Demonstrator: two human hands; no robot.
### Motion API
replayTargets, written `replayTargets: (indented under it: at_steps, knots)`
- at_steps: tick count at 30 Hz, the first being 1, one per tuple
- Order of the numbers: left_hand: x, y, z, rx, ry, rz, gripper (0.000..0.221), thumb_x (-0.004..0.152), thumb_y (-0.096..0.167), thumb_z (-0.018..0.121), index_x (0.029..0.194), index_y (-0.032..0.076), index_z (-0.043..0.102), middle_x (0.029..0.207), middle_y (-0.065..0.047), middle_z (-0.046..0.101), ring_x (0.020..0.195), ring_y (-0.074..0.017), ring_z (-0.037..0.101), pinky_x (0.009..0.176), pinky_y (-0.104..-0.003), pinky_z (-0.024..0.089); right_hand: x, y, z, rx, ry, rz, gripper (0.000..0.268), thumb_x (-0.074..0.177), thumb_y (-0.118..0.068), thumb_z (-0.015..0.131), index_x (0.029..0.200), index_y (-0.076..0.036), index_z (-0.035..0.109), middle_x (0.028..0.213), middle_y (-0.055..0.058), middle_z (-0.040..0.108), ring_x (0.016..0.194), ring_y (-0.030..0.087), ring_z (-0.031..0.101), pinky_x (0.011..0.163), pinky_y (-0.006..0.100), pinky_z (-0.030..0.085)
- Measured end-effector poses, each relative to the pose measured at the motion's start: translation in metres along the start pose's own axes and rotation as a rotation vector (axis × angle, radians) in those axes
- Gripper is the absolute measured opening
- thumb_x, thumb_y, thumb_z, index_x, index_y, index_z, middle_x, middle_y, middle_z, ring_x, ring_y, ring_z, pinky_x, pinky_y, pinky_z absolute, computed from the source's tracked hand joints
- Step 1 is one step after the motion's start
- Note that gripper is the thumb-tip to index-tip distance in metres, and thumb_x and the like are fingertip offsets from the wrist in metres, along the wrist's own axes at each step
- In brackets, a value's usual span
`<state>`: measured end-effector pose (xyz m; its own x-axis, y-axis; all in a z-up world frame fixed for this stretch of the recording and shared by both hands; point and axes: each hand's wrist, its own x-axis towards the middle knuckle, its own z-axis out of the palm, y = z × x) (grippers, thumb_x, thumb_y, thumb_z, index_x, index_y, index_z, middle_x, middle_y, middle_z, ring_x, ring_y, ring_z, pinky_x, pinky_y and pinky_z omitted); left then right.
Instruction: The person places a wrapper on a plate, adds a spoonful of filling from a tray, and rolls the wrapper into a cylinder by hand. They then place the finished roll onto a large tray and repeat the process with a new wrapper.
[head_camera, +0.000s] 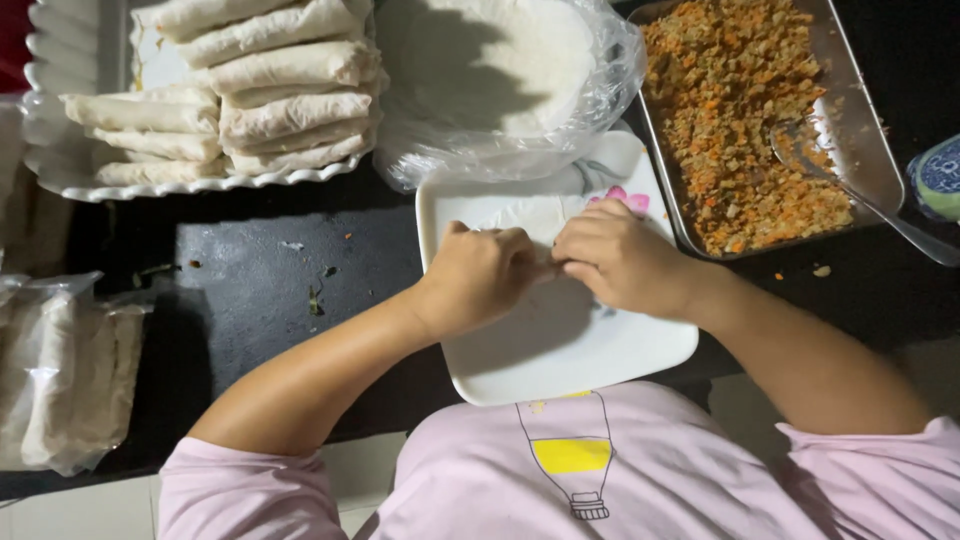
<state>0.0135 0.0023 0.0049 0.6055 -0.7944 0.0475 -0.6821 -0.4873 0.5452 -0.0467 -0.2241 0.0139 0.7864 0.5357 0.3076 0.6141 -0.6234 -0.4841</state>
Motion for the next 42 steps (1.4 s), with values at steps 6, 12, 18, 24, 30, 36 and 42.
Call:
replayTargets:
  at_steps: [6, 12, 18, 24, 30, 36, 42]
  knots:
    - [0.0, -0.01, 0.011, 0.033, 0.214, 0.092, 0.015, 0.09, 0.025, 0.072, 0.082, 0.012, 0.071, 0.078, -0.005, 0.071, 0.073, -0.0252, 0.069, 0.072, -0.046, 0.047, 0.022, -0.033, -0.008, -0.228, 0.092, -0.081, 0.014, 0.074, -0.005, 0.072, 0.086, -0.005, 0.066, 0.093, 0.012, 0.064, 0.094, 0.033, 0.062, 0.096, 0.051, 0.043]
    - [0.004, -0.019, -0.023, -0.127, 0.125, 0.034, 0.038, 0.077, 0.036, 0.083, 0.094, 0.005, 0.071, 0.092, -0.012, 0.074, 0.09, -0.0316, 0.07, 0.076, -0.043, 0.054, 0.015, -0.023, 0.007, -0.136, 0.001, -0.081, 0.019, 0.076, 0.004, 0.069, 0.093, -0.003, 0.064, 0.091, 0.012, 0.061, 0.093, 0.033, 0.06, 0.093, 0.044, 0.047]
    - [-0.003, -0.03, -0.031, -0.194, -0.017, 0.019, 0.056, 0.078, 0.041, 0.084, 0.111, -0.001, 0.068, 0.106, -0.018, 0.072, 0.097, -0.0363, 0.07, 0.083, -0.042, 0.055, 0.027, -0.031, -0.005, -0.289, -0.091, -0.194, 0.027, 0.08, 0.0, 0.065, 0.106, -0.005, 0.066, 0.088, 0.008, 0.058, 0.089, 0.027, 0.061, 0.1, 0.049, 0.044]
    - [-0.01, -0.017, -0.039, 0.135, -0.099, -0.089, 0.058, 0.082, 0.051, 0.077, 0.106, -0.001, 0.068, 0.1, -0.019, 0.069, 0.088, -0.0348, 0.069, 0.084, -0.048, 0.05, 0.049, -0.031, -0.004, -0.453, -0.431, -0.218, 0.028, 0.072, -0.006, 0.067, 0.098, -0.015, 0.069, 0.092, 0.009, 0.06, 0.093, 0.029, 0.061, 0.101, 0.057, 0.039]
    - [-0.011, -0.027, -0.016, 0.483, -0.096, -0.111, 0.046, 0.079, 0.044, 0.075, 0.099, 0.004, 0.07, 0.096, -0.014, 0.069, 0.083, -0.0309, 0.069, 0.08, -0.051, 0.043, 0.072, -0.033, -0.009, -0.378, -0.651, -0.111, 0.046, 0.065, -0.005, 0.072, 0.109, -0.018, 0.07, 0.105, 0.011, 0.06, 0.099, 0.031, 0.059, 0.094, 0.049, 0.04]
    - [-0.009, -0.03, -0.024, 0.301, -0.16, -0.108, 0.033, 0.086, 0.039, 0.074, 0.091, 0.006, 0.07, 0.087, -0.015, 0.073, 0.077, -0.0334, 0.071, 0.081, -0.05, 0.049, 0.074, -0.025, -0.004, -0.315, -0.748, -0.082, 0.04, 0.064, -0.007, 0.074, 0.103, -0.015, 0.07, 0.098, 0.009, 0.063, 0.105, 0.027, 0.058, 0.1, 0.05, 0.038]
    - [-0.006, -0.016, -0.042, 0.056, -0.099, -0.135, 0.047, 0.084, 0.04, 0.076, 0.108, 0.003, 0.062, 0.081, -0.018, 0.074, 0.076, -0.0377, 0.073, 0.077, -0.046, 0.055, 0.065, -0.017, -0.007, -0.325, -0.667, -0.116, 0.024, 0.07, -0.006, 0.071, 0.093, -0.012, 0.071, 0.096, 0.011, 0.063, 0.105, 0.028, 0.058, 0.105, 0.055, 0.036]
